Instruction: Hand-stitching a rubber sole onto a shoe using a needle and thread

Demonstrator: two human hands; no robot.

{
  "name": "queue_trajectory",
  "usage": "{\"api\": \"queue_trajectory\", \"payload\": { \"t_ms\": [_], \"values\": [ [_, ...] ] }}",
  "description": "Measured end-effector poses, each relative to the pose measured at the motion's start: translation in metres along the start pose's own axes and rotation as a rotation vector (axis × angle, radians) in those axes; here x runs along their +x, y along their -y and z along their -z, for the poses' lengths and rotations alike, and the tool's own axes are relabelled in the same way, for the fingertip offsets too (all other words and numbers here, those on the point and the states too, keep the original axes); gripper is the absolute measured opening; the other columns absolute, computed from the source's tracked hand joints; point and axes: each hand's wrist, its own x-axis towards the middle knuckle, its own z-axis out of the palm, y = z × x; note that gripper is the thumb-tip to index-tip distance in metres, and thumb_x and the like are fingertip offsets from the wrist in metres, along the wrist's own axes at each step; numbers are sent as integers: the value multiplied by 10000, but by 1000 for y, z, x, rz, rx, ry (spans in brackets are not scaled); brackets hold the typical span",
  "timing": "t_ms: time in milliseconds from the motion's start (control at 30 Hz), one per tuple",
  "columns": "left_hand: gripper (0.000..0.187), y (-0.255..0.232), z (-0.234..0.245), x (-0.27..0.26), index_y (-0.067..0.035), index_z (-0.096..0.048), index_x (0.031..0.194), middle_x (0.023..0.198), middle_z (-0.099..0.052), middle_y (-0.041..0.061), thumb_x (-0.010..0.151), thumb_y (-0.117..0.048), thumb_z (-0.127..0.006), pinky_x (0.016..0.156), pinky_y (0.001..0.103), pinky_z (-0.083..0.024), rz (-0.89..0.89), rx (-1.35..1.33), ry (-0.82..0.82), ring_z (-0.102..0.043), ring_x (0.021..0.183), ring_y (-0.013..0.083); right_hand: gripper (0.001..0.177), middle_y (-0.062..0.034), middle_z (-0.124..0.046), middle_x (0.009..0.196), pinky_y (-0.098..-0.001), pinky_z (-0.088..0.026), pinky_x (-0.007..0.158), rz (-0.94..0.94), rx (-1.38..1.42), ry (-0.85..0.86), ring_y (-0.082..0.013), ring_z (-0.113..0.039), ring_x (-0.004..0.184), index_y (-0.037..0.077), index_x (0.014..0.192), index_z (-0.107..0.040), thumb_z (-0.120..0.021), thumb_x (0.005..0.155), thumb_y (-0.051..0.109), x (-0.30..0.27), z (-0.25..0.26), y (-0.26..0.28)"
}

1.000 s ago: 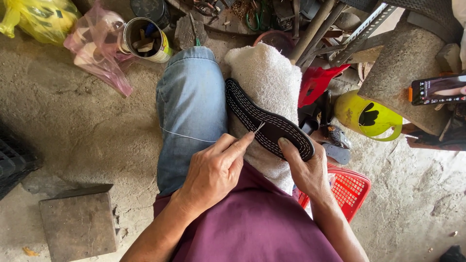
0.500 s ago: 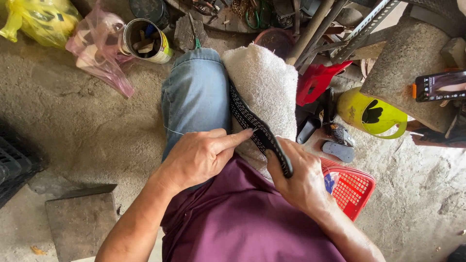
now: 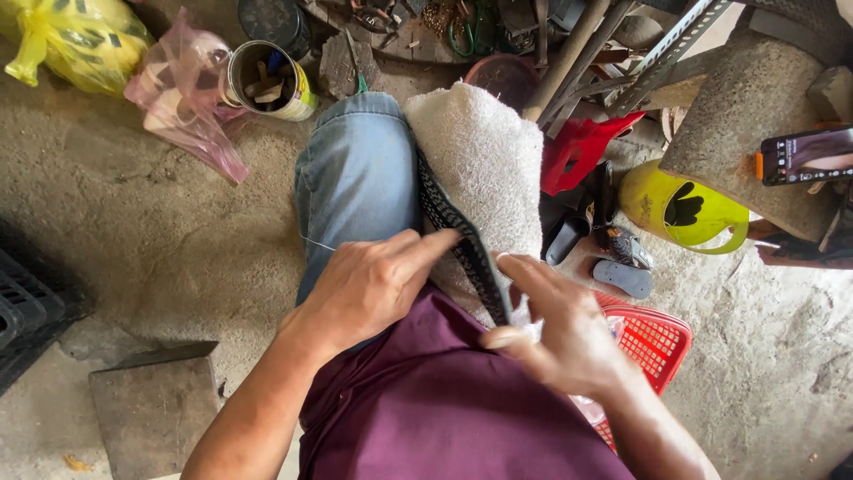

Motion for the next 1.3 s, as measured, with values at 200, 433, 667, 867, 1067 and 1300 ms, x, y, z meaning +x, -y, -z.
{"api": "queue_trajectory", "payload": {
  "t_ms": [200,433,667,867,1067,1300],
  "values": [
    [165,0,-5,-9,-38,-579,1096,846,-620,69,936,0,-577,628,391,-510,30,263,12,-590,670,195,195,-200,-647,1299,-483,-492,971,44,-386,-500,-368,-550,1233,10,871,-632,-803,926,83,16,2,-38],
    [102,-14,-7,1,-69,-602,957,723,-613,72,912,-75,-693,583,408,-450,17,193,-195,-566,606,250,228,-120,-557,1404,-490,-468,1115,222,-214,-309,-379,-474,1361,88,1087,-741,-778,861,77,25,-23,-9],
    [68,-17,-4,5,-66,-613,937,692,-601,54,934,-75,-680,563,392,-446,27,194,-168,-548,577,220,118,-116,-742,998,-269,-582,771,-26,761,-36,-166,-699,837,-37,1015,-700,-625,969,42,10,4,-2],
    [136,-22,2,4,-62,-669,1031,799,-677,48,895,-56,-673,610,392,-477,28,238,-126,-609,656,239,216,-63,-755,966,-328,-568,663,157,53,-310,-226,-723,743,30,1086,-699,-690,877,-25,32,-23,5],
    [178,-21,6,0,-13,-683,1066,822,-699,73,889,-33,-684,619,384,-485,23,150,-98,-605,648,231,258,-101,-756,915,-357,-556,618,168,103,-228,-254,-735,709,24,1166,-643,-680,911,22,29,-18,9],
    [351,9,-10,-40,-89,-592,711,600,-632,64,854,-319,-817,444,411,-390,273,499,-238,-541,458,290,344,-116,-759,942,-367,-555,636,297,75,-311,-257,-734,729,-23,1238,-613,-710,912,27,28,-21,10]
  ]
}}
